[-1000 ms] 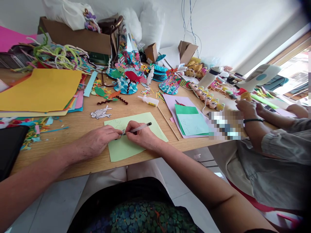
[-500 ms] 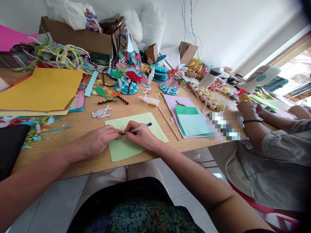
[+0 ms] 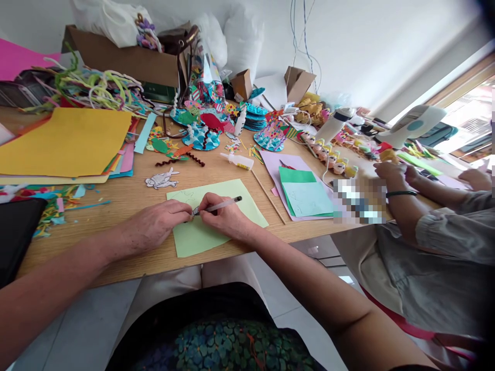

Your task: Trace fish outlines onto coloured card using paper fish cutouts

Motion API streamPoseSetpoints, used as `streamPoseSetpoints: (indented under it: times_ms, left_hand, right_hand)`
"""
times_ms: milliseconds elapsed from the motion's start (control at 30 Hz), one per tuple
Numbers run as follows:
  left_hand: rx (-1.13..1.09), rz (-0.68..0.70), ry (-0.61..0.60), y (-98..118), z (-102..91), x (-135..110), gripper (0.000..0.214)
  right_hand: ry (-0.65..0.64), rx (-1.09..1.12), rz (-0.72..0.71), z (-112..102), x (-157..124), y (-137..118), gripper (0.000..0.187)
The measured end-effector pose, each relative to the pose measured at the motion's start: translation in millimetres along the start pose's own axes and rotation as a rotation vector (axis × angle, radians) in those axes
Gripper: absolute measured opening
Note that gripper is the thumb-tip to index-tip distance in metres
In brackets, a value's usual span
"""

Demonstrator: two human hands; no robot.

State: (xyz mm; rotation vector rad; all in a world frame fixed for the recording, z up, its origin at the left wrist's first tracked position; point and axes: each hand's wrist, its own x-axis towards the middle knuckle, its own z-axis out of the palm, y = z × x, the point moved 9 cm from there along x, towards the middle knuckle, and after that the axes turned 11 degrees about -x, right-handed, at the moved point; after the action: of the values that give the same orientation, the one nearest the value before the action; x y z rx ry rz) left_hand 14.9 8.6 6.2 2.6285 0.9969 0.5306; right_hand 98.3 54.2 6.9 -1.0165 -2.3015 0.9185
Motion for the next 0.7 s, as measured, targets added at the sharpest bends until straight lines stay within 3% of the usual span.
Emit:
streamPoseSetpoints:
  times_ms: [700]
  left_hand:
    - [-0.113, -0.047, 0.033, -7.9, -3.1, -2.9, 0.038]
  right_hand:
    - [0.018, -0.01, -0.028, 1.2, -4.6, -8.0, 0.005]
